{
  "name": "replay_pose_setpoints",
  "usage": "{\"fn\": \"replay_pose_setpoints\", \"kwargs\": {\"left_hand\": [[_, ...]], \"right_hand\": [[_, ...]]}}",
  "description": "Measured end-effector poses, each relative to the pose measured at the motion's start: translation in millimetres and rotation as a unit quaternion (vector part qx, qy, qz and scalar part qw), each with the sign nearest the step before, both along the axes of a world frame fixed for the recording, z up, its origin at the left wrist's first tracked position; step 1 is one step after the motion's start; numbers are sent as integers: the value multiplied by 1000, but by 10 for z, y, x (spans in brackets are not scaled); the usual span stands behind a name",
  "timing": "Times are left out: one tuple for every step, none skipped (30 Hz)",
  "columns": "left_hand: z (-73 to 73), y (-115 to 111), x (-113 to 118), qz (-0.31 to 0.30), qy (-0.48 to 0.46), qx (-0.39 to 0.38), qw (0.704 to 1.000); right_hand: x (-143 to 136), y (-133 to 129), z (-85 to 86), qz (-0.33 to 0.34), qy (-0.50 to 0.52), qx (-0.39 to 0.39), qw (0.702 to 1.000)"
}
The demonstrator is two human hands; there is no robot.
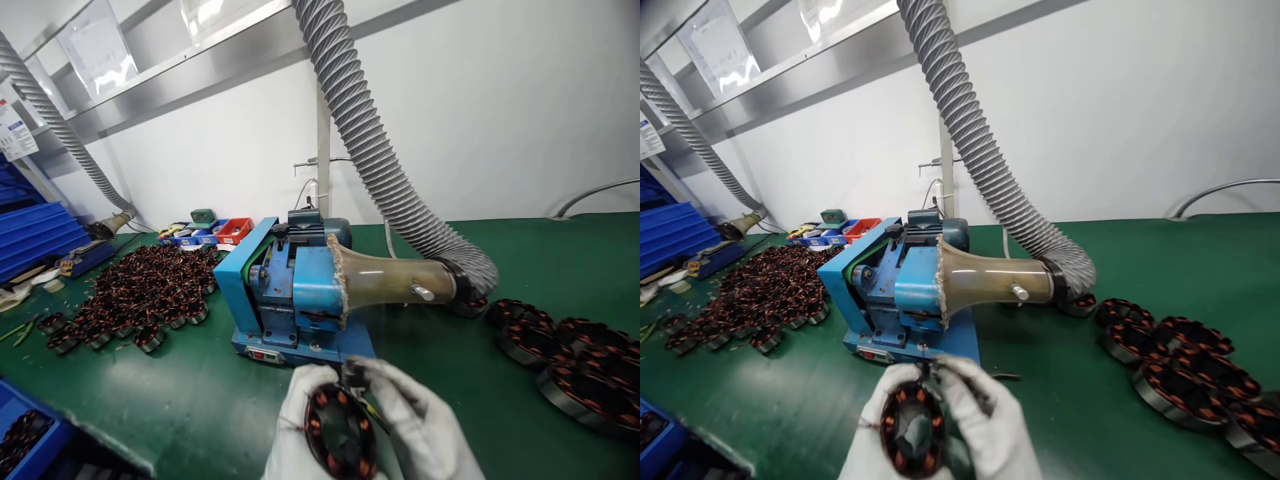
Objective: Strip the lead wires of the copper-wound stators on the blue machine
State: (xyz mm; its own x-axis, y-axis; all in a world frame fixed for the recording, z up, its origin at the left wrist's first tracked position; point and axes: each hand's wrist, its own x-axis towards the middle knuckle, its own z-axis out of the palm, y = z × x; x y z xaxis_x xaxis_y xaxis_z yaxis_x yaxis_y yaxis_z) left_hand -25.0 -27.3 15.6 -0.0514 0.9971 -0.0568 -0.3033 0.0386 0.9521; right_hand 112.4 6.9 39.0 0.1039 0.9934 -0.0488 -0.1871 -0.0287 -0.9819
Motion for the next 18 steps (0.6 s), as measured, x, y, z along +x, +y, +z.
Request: {"fn": "replay_pose_setpoints", "kwargs": {"left_hand": [[-42, 60, 33, 11, -21, -7, 1000], [-76, 131, 64, 24, -42, -9, 999], [-101, 209, 91, 39, -64, -9, 997], [-114, 290, 112, 49, -85, -12, 995], [-115, 370, 126, 53, -99, -14, 994], [-105, 445, 134, 54, -111, -17, 992], [-85, 512, 137, 53, -122, -17, 991], [-59, 571, 138, 50, -128, -14, 990], [-31, 620, 139, 47, -128, -8, 991], [-3, 661, 141, 47, -123, 1, 991], [19, 692, 146, 48, -119, 9, 992], [32, 716, 154, 49, -118, 13, 992], [37, 733, 165, 49, -118, 14, 992], [32, 743, 178, 49, -119, 15, 992], [19, 747, 190, 49, -119, 17, 992], [1, 748, 200, 49, -118, 17, 992], [-19, 746, 208, 50, -117, 17, 992], [-38, 744, 213, 51, -115, 16, 992]], "right_hand": [[-48, -14, -62, 37, -80, 19, 996], [-102, -14, -120, 56, -143, 41, 987], [-156, 3, -169, 55, -184, 57, 980], [-205, 36, -206, 45, -208, 64, 975], [-245, 84, -230, 33, -218, 65, 973], [-275, 140, -239, 25, -218, 60, 974], [-295, 201, -236, 20, -215, 58, 975], [-307, 259, -223, 16, -215, 59, 975], [-312, 311, -204, 10, -221, 63, 973], [-314, 353, -184, 4, -231, 69, 970], [-313, 384, -164, 0, -243, 72, 967], [-311, 403, -148, -2, -251, 75, 965], [-308, 412, -138, 0, -252, 76, 965], [-306, 413, -134, 3, -246, 74, 966], [-303, 409, -136, 4, -235, 70, 969], [-302, 404, -142, 6, -223, 65, 973], [-301, 399, -149, 6, -212, 61, 975], [-301, 397, -156, 6, -205, 55, 977]]}}
